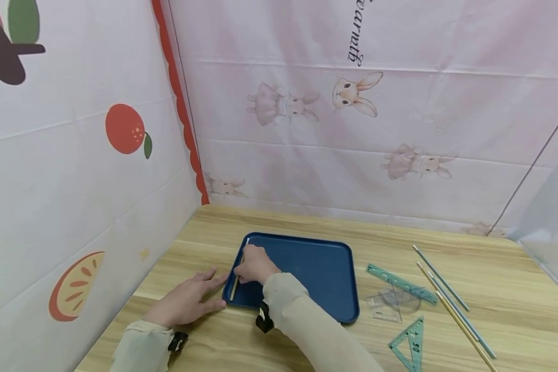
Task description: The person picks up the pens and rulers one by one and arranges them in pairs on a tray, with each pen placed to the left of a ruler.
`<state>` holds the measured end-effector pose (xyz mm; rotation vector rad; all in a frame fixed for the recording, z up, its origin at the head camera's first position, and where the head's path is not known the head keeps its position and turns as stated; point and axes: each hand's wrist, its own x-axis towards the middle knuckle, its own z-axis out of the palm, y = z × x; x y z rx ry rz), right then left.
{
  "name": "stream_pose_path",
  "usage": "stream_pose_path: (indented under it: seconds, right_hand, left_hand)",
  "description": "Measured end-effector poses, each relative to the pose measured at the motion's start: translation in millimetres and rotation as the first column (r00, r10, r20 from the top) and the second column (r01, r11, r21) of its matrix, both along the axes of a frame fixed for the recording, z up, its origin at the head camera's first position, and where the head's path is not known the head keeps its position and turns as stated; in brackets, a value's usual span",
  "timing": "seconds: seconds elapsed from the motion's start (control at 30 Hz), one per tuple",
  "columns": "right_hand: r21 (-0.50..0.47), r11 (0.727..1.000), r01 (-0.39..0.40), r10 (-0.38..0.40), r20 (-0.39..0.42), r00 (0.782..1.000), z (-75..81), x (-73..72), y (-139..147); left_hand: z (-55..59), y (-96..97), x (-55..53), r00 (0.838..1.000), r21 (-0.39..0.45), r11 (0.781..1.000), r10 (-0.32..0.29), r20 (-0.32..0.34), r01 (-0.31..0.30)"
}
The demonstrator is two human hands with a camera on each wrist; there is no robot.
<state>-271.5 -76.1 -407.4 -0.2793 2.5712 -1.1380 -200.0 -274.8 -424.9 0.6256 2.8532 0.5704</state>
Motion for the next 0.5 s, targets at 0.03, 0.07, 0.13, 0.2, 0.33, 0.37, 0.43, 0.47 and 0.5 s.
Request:
stream_pose_path:
  seconds: [0.03, 0.07, 0.13, 0.2, 0.33, 0.37, 0.43, 0.47, 0.5]
  right_hand:
    - [-0.002, 1.0, -0.003, 0.003, 0.0, 1.0, 0.2, 0.3, 0.3]
    - [-0.001, 1.0, -0.005, 0.005, -0.001, 1.0, 0.2, 0.3, 0.5]
    - [0.007, 1.0, -0.01, 0.01, -0.005, 1.0, 0.3, 0.4, 1.0]
    - [0.009, 1.0, -0.01, 0.01, -0.004, 1.0, 0.3, 0.5, 1.3]
    - [-0.01, 1.0, -0.014, 0.014, 0.011, 1.0, 1.9, 2.2, 2.5]
    - [-0.018, 1.0, -0.017, 0.017, 0.014, 1.0, 2.9, 3.2, 3.1]
    - [-0.031, 0.999, -0.027, 0.027, 0.017, 0.999, 4.4, 5.1, 5.0]
    - [-0.036, 0.999, -0.032, 0.033, 0.016, 0.999, 5.1, 6.1, 6.2]
    - [-0.04, 0.998, -0.038, 0.038, 0.015, 0.999, 5.6, 6.9, 7.6]
  left_hand:
    - [0.2, 0.2, -0.1, 1.0, -0.001, 1.0, -0.001, -0.002, 0.001]
    - [0.3, 0.4, 0.1, 1.0, -0.002, 1.0, -0.001, -0.002, 0.001]
    - [1.0, 1.1, -0.2, 1.0, -0.006, 1.0, -0.005, -0.006, 0.005]
    - [1.3, 1.6, -0.4, 1.0, -0.008, 1.0, -0.005, -0.006, 0.005]
    - [2.0, 2.4, -0.3, 1.0, -0.007, 1.0, 0.001, 0.0, -0.001]
    - [2.1, 2.5, -0.5, 1.0, -0.006, 1.0, 0.004, 0.003, -0.004]
    - [1.7, 2.3, -0.8, 1.0, -0.006, 1.0, 0.009, 0.006, -0.008]
    - [1.4, 2.2, -1.0, 1.0, -0.009, 1.0, 0.01, 0.007, -0.01]
    - [1.5, 2.0, -1.1, 1.0, -0.01, 1.0, 0.013, 0.009, -0.013]
